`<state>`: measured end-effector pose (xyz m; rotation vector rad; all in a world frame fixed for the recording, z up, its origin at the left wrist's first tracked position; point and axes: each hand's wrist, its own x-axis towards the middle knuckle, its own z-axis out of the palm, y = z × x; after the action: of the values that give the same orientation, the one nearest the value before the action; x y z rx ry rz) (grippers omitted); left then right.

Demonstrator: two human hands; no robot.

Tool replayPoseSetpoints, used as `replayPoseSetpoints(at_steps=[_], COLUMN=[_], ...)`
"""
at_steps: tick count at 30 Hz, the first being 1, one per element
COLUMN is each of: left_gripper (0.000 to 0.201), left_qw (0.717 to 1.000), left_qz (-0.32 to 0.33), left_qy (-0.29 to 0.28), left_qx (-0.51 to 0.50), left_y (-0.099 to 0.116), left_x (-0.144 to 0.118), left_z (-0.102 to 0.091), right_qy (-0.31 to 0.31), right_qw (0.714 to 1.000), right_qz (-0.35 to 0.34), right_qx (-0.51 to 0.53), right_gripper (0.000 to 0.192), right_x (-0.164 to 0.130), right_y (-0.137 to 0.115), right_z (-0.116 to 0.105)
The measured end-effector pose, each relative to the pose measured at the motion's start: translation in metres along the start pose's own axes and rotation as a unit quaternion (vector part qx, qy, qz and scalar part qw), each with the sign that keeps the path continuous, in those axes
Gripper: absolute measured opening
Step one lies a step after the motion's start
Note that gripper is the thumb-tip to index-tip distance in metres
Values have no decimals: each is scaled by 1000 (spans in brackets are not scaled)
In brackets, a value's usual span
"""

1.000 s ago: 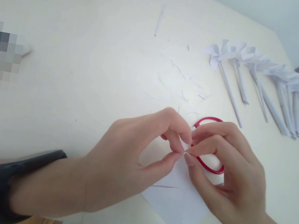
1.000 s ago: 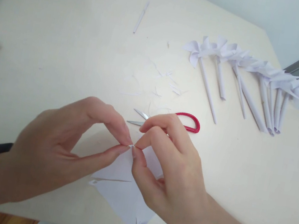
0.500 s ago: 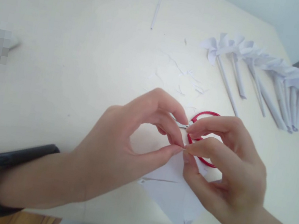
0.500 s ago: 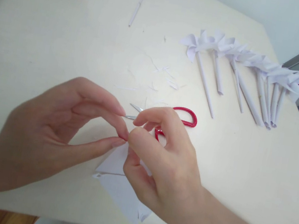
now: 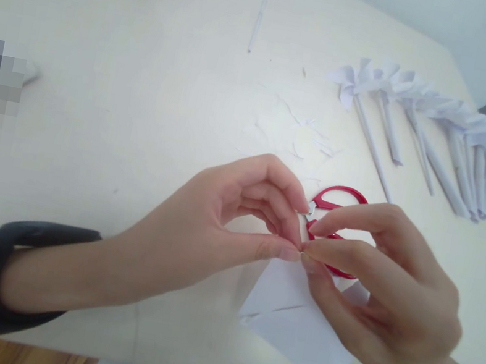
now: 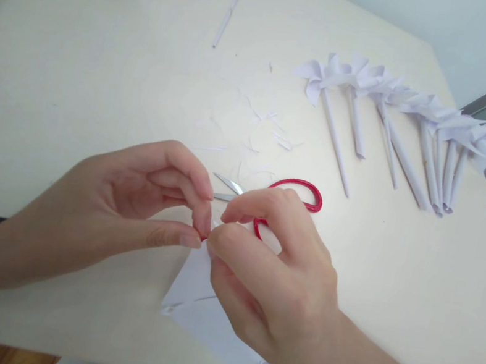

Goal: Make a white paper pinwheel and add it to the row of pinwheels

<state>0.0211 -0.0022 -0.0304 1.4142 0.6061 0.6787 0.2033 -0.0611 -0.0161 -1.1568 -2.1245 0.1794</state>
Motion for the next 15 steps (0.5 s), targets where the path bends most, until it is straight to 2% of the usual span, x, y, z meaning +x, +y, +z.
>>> replayPoseSetpoints(at_steps=[9, 15], left_gripper=[18, 18], left_qw=[999, 999], left_qz=[-17, -13], left_qy=[-22, -28], left_qx=[-40, -42], left_y=[0, -1], left_x=[-2, 0], left_z=[2, 1], right_qy=[-14, -2], right_qw=[999, 998], right_qz=[8, 4], right_qx=[32, 59], right_gripper=[16, 17], right_x=[0, 5], right_y=[-3, -8], right_z=[-3, -3])
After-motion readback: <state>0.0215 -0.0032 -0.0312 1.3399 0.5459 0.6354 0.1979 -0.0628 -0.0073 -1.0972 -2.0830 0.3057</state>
